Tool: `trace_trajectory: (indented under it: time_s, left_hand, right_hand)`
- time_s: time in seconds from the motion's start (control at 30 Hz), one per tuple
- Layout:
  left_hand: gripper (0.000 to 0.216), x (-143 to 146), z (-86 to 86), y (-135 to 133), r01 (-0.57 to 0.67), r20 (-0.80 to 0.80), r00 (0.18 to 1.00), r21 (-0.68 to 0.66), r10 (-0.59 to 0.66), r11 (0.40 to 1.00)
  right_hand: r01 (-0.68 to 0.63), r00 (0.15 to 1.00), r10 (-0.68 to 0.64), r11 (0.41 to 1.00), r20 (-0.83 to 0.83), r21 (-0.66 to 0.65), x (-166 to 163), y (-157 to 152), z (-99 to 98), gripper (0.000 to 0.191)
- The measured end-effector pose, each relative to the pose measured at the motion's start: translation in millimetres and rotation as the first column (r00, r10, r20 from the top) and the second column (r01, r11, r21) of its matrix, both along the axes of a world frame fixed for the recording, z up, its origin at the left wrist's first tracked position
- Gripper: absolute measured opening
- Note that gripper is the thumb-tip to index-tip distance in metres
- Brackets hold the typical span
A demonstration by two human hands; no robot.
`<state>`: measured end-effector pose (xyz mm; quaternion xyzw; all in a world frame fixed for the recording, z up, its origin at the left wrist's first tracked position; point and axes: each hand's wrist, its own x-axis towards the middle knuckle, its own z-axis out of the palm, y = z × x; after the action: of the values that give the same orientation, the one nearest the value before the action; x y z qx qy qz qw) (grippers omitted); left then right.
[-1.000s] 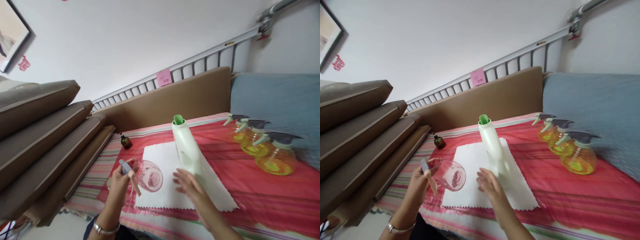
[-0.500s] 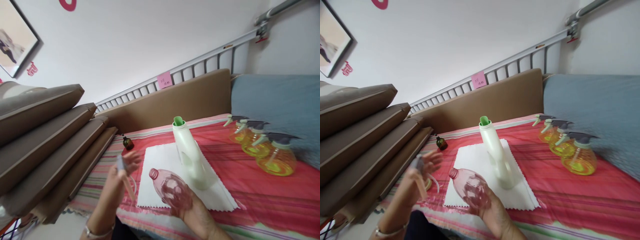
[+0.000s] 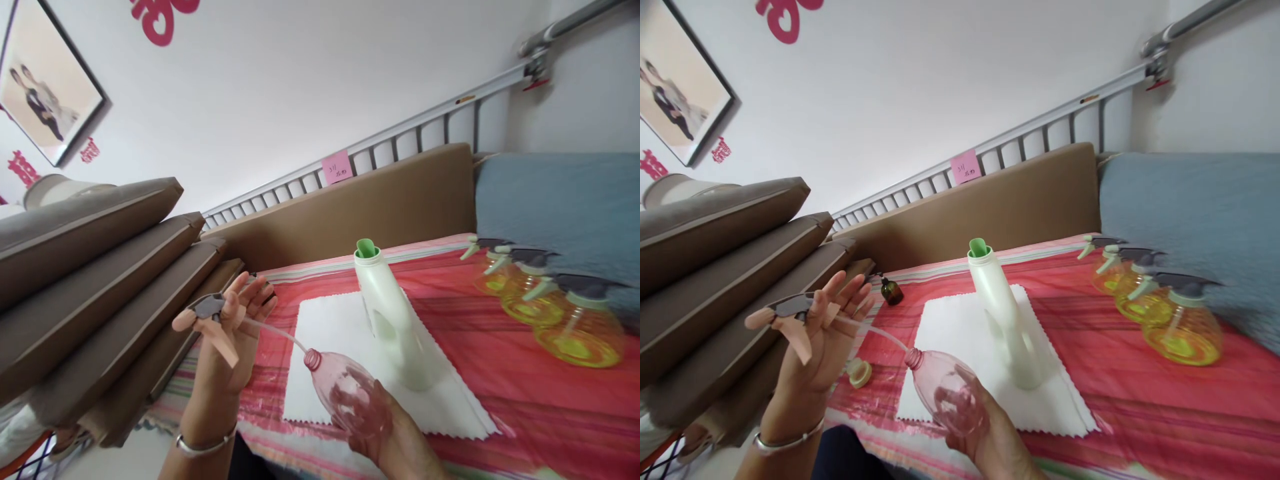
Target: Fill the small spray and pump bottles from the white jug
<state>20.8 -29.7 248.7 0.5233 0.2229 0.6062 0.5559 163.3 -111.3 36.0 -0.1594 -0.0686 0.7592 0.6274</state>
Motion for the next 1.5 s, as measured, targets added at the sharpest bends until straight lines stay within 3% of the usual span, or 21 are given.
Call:
trace_trajectory:
  time_s: [0.13,0.33,0.47,0.63,0.7,0.83,0.93,1.07,1.13,1.23,1.33,1.43,1.5]
  left_hand:
    - [0.033,8,-15.5,4,0.046,-0.007,0.999,-0.007,-0.046,0.999]
    - [0.053,38,-68.4,1,0.121,-0.239,0.959,-0.134,-0.151,0.984]
    - [0.050,49,-85.2,-6,0.149,-0.309,0.931,-0.162,-0.194,0.975]
    - [0.044,51,-85.7,-7,0.160,-0.322,0.925,-0.151,-0.201,0.975]
    - [0.040,51,-85.0,-8,0.172,-0.353,0.912,-0.138,-0.211,0.975]
    - [0.033,50,-81.8,-11,0.262,-0.401,0.870,-0.114,-0.286,0.958]
    - [0.030,49,-80.0,-10,0.235,-0.293,0.920,-0.116,-0.259,0.965]
    - [0.030,46,-78.7,-7,0.062,-0.170,0.983,-0.070,-0.073,0.996]
    - [0.029,45,-77.4,-6,0.055,-0.173,0.983,-0.075,-0.067,0.996]
    - [0.029,45,-75.6,-7,0.167,-0.247,0.950,-0.122,-0.193,0.978]
    - [0.032,46,-75.5,-7,0.164,-0.218,0.957,-0.134,-0.191,0.977]
    - [0.032,44,-76.5,-6,0.037,-0.175,0.983,-0.134,-0.061,0.990]
    - [0.029,43,-77.2,-6,0.040,-0.194,0.979,-0.147,-0.068,0.988]
  right_hand:
    - [-0.020,0.999,0.020,1.000,-0.036,0.002,2,-2,5.8,0.060]
    - [-0.008,0.993,0.020,0.994,-0.115,0.107,5,-4,13.2,0.062]
    - [0.004,0.997,0.004,0.994,-0.083,0.107,5,-9,13.8,0.066]
    - [0.000,0.997,0.008,0.995,-0.076,0.099,9,-13,15.8,0.063]
    - [-0.107,0.990,0.116,0.988,-0.077,0.110,11,-15,20.9,0.057]
    - [-0.374,0.920,0.386,0.917,-0.073,0.140,12,-17,30.8,0.060]
    - [-0.305,0.940,0.325,0.936,-0.101,0.175,7,-19,27.0,0.053]
    - [-0.221,0.971,0.235,0.953,-0.045,0.206,0,-14,4.9,0.067]
    - [-0.178,0.978,0.197,0.962,-0.074,0.205,0,-8,-5.3,0.065]
    - [-0.294,0.928,0.324,0.940,-0.182,0.172,2,0,-7.8,0.044]
    - [-0.389,0.895,0.409,0.911,-0.178,0.136,3,-2,0.4,0.055]
    - [-0.255,0.962,0.269,0.946,-0.047,0.202,-1,-8,2.2,0.051]
    - [-0.172,0.984,0.178,0.959,-0.007,0.225,-4,-8,-2.5,0.047]
